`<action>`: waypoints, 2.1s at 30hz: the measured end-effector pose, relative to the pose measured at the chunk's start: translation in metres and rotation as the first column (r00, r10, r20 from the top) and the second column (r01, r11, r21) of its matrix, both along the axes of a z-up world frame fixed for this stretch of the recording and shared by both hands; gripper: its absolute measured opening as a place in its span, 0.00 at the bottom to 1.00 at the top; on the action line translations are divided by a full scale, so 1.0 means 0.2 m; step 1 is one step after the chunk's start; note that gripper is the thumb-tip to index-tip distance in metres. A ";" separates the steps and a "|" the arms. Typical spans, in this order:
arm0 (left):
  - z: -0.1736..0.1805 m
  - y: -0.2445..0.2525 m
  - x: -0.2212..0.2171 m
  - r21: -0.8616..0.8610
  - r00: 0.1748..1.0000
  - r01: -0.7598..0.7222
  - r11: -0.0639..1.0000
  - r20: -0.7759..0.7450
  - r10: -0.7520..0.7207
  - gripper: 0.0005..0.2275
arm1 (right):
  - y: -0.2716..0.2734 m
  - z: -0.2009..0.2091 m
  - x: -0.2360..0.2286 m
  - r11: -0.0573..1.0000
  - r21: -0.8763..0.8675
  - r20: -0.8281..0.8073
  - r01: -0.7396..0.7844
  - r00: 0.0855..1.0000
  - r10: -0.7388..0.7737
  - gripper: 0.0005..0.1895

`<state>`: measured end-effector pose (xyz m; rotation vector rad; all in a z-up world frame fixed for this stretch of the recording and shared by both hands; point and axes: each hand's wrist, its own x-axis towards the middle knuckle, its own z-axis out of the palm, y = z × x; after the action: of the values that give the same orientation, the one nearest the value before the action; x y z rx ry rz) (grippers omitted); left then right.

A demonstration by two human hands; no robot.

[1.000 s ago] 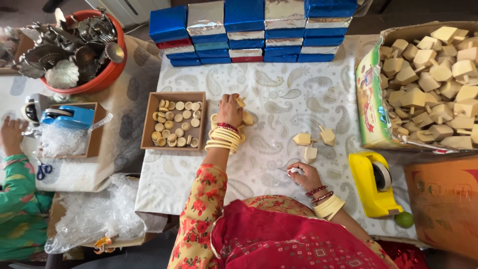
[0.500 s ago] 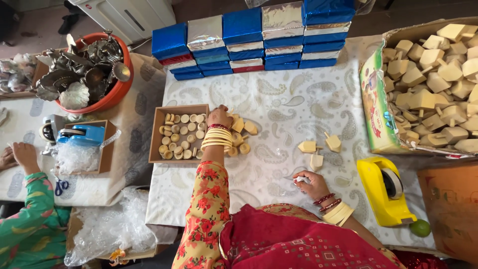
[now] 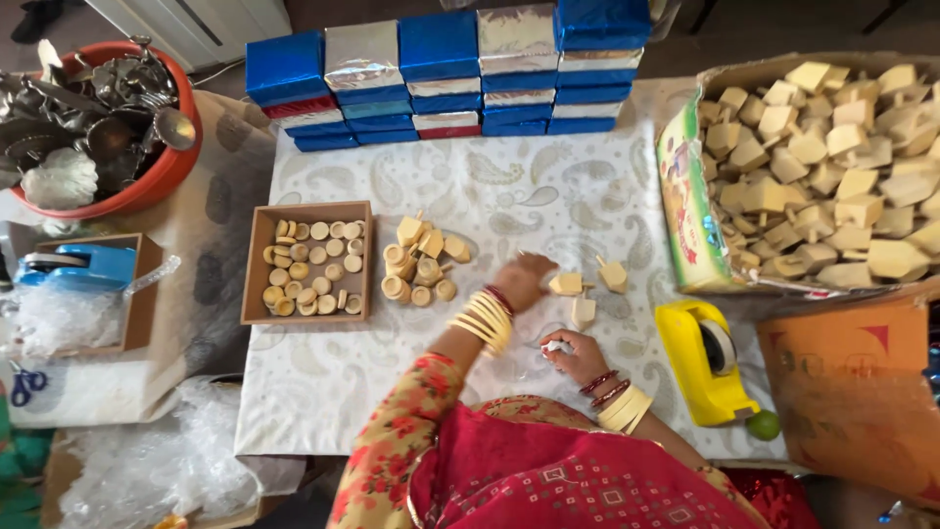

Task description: The person wipes small wooden parts with a white cloth, picking them from a box and placing them on the table. The person handles the parts one at a time, wiping each before setting it down.

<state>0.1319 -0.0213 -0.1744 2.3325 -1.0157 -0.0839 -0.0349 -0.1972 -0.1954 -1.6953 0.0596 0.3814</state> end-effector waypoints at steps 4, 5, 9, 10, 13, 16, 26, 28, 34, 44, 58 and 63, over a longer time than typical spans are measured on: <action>-0.05 -0.19 -0.16 0.059 0.997 -0.041 0.997 0.075 0.037 0.31 | 0.00 -0.03 0.00 0.999 0.007 0.008 0.033 0.999 -0.033 0.10; -0.01 -0.20 -0.21 0.047 0.996 -0.086 0.995 0.027 0.085 0.31 | 0.00 -0.04 -0.01 0.998 0.009 -0.052 0.069 0.996 -0.069 0.10; -0.11 -0.16 -0.22 0.164 0.984 -0.178 0.970 0.012 0.179 0.18 | -0.02 -0.12 0.00 0.999 0.027 -0.014 0.044 0.999 -0.044 0.11; -0.13 -0.15 -0.22 0.113 0.979 -0.203 0.973 0.024 0.202 0.16 | -0.03 -0.14 0.01 0.997 0.058 -0.015 0.050 0.999 -0.049 0.11; -0.07 -0.07 -0.23 0.016 0.962 -0.271 0.962 -0.020 0.272 0.18 | -0.02 -0.15 0.02 0.993 0.107 -0.023 0.058 0.998 -0.056 0.10; -0.14 -0.01 -0.24 -0.130 0.826 -0.484 0.865 -0.395 0.403 0.24 | -0.01 -0.14 0.04 0.994 0.088 -0.039 0.069 0.997 -0.066 0.09; -0.03 0.10 -0.49 -0.326 0.211 -0.841 0.432 -0.932 -0.293 0.17 | 0.19 0.59 0.13 0.908 -0.063 0.575 0.414 0.759 -0.306 0.13; 0.01 0.10 -0.51 -0.341 0.198 -0.853 0.394 -0.911 -0.361 0.13 | 0.25 0.71 0.11 0.921 -0.212 0.715 0.327 0.694 -0.082 0.17; 0.06 0.14 -0.51 -0.402 0.202 -0.881 0.251 -0.798 -0.568 0.09 | 0.32 0.87 0.06 0.890 -0.418 0.785 0.183 0.565 0.253 0.31; 0.49 0.16 -0.58 -0.362 0.106 -0.905 0.224 -0.700 -0.706 0.20 | 0.18 0.73 0.04 0.892 -0.140 0.795 0.431 0.585 -0.157 0.15; 0.34 0.15 -0.60 -0.405 0.118 -0.888 0.220 -0.662 -0.741 0.12 | 0.26 0.84 0.03 0.856 -0.325 0.871 0.401 0.479 0.107 0.19; 0.57 0.19 -0.60 -0.398 0.107 -0.884 0.243 -0.681 -0.724 0.15 | 0.22 0.87 0.01 0.947 -0.082 0.772 0.310 0.621 -0.136 0.15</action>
<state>0.0112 0.0159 -0.0596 0.4365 0.1919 -0.6872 -0.0329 -0.1526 -0.0219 -1.9080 -0.3233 -0.5819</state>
